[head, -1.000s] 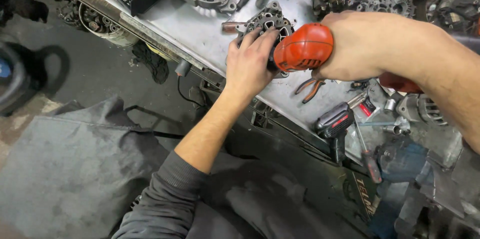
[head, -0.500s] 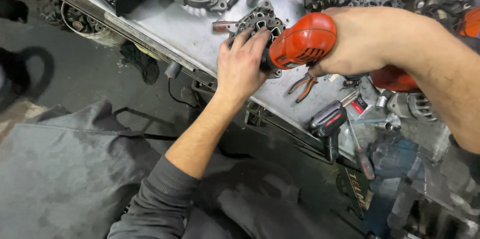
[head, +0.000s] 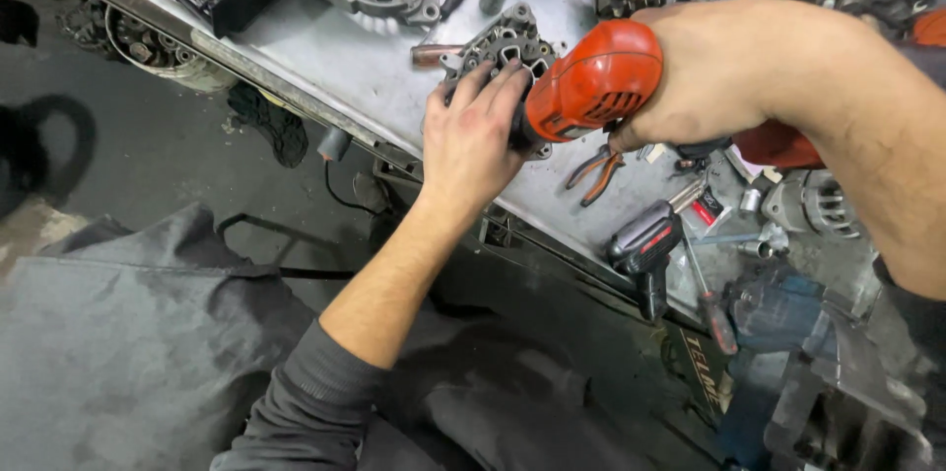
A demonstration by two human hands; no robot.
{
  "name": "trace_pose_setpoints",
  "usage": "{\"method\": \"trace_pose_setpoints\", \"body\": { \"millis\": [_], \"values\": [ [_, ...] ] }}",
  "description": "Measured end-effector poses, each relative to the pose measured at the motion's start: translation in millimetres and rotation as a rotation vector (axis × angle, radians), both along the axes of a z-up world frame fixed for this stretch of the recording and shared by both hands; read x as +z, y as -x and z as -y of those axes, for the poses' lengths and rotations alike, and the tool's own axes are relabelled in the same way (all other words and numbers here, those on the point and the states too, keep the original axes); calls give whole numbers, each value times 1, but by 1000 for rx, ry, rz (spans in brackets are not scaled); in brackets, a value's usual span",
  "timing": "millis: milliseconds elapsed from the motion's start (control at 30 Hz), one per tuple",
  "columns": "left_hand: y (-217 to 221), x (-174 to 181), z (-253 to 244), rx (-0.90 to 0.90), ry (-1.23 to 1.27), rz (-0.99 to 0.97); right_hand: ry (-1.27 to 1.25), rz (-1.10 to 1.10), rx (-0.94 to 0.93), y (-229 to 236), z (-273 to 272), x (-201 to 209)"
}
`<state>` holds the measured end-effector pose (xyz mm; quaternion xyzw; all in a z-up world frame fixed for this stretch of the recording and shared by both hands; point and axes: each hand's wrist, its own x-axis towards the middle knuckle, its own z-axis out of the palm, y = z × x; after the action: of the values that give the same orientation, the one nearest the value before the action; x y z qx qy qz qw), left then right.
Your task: The person assembles a mechanical component by inserting screws into a metal housing and tightening them with a cordless drill. They then sort through a container of screws, picking them up and placing them back into the container.
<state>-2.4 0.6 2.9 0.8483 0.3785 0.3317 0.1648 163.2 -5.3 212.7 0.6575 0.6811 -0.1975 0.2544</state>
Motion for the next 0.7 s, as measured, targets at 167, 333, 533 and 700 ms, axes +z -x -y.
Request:
{"method": "trace_pose_setpoints", "body": {
  "millis": [167,333,533,700],
  "values": [
    [1,7,1,-6,20,-25,40,-33,2,-2,-4,-1],
    [-2,2,3,6,23,-34,121,8,8,2,-7,3],
    [-6,3,8,45,21,-25,64,-29,-6,-3,-3,0],
    [-10,0,11,80,5,-8,-28,-49,46,-12,0,-6]
  ]
}}
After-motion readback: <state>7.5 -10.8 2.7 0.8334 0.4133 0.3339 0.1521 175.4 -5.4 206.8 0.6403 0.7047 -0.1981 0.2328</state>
